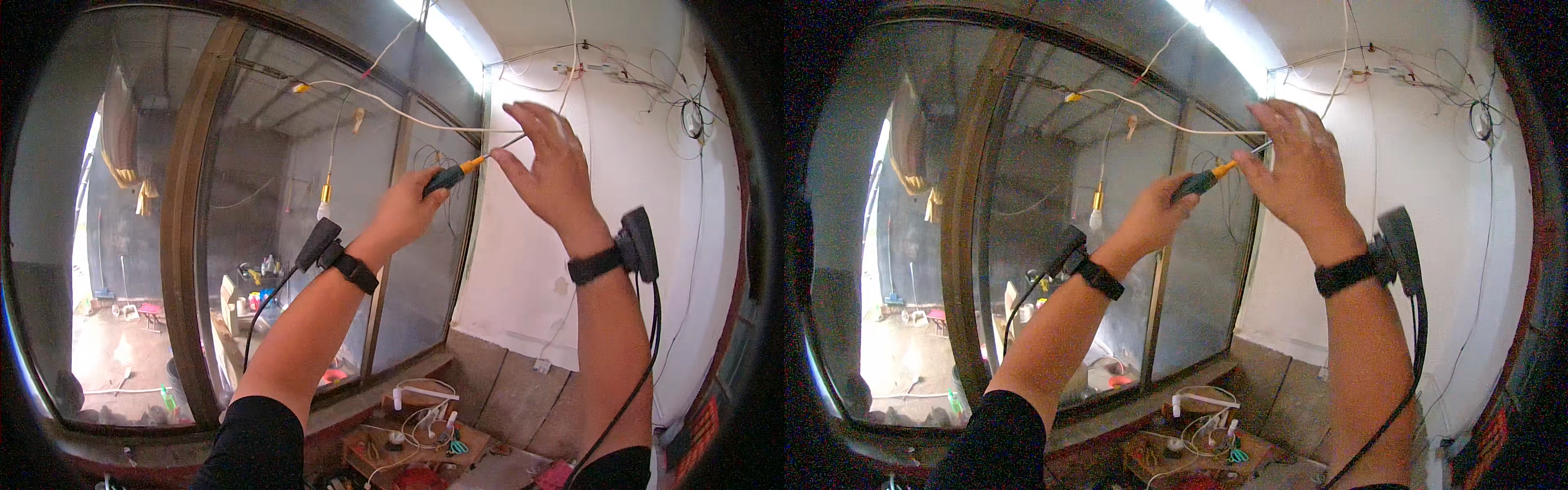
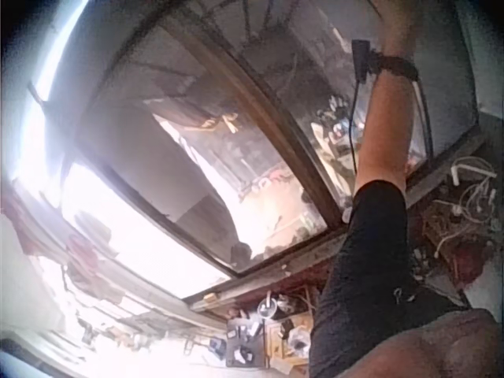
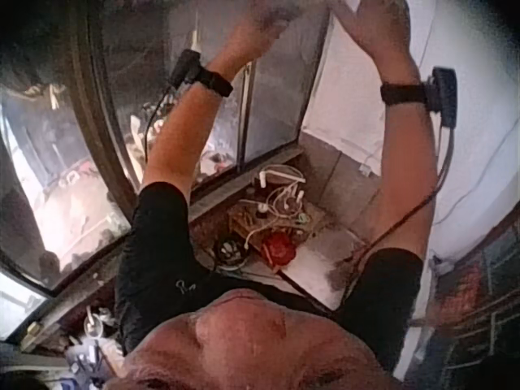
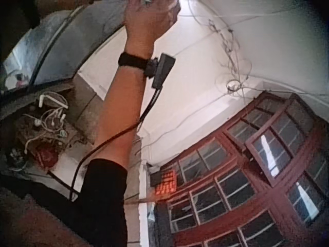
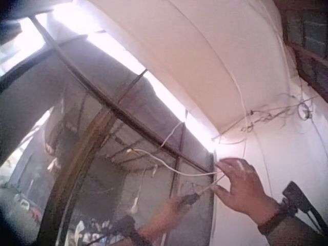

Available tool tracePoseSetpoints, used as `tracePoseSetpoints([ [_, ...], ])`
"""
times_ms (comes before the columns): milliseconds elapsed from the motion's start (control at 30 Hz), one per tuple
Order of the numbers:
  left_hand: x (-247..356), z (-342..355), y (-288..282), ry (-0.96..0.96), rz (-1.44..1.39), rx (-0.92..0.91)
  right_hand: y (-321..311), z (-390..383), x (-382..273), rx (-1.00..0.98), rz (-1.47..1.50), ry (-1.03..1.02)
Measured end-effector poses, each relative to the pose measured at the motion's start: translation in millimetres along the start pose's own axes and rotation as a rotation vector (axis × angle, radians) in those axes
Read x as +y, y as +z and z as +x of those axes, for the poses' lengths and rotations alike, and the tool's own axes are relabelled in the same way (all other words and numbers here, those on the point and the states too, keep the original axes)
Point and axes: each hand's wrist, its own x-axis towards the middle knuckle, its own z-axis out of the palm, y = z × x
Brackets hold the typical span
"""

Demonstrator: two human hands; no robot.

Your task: The person manipulates electrical wires and organizes an extension cord in a utility area.

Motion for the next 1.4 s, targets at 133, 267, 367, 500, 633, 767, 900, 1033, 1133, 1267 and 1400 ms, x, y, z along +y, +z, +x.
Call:
tracePoseSetpoints([
  [133, -17, -6, -4, 0.046, 0.036, 0.006, 36, 22, 7, -0.043, -0.093, -0.093],
  [267, -32, -26, -18, 0.006, 0.103, -0.042, 64, 17, 8, -0.23, -0.073, 0.048],
  [367, -66, -52, -30, -0.017, 0.041, -0.003, 78, 16, 6, -0.319, -0.108, 0.09],
  [500, -97, -88, -52, -0.082, 0.11, -0.006, 103, 18, 3, -0.349, -0.154, 0.052],
  [633, -103, -120, -69, -0.282, 0.068, -0.063, 109, 27, -7, -0.438, -0.25, 0.069],
  [767, -118, -147, -89, -0.418, 0.074, -0.069, 117, 36, -18, -0.582, -0.136, 0.145],
  [900, -113, -167, -100, -0.448, 0.052, 0.013, 134, 34, 27, -0.287, 0.086, 0.4],
  [1033, -117, -182, -112, -0.553, 0.004, 0.073, 146, 45, 31, -0.235, 0.317, 0.73],
  [1133, -120, -186, -118, -0.547, 0.027, 0.08, 148, 55, 3, -0.351, 0.241, 0.533],
  [1267, -122, -191, -122, -0.562, -0.005, 0.087, 134, 67, -38, -0.63, 0.162, 0.032],
  [1400, -119, -190, -126, -0.697, -0.094, 0.186, 120, 65, -57, -0.898, -0.221, -0.08],
])
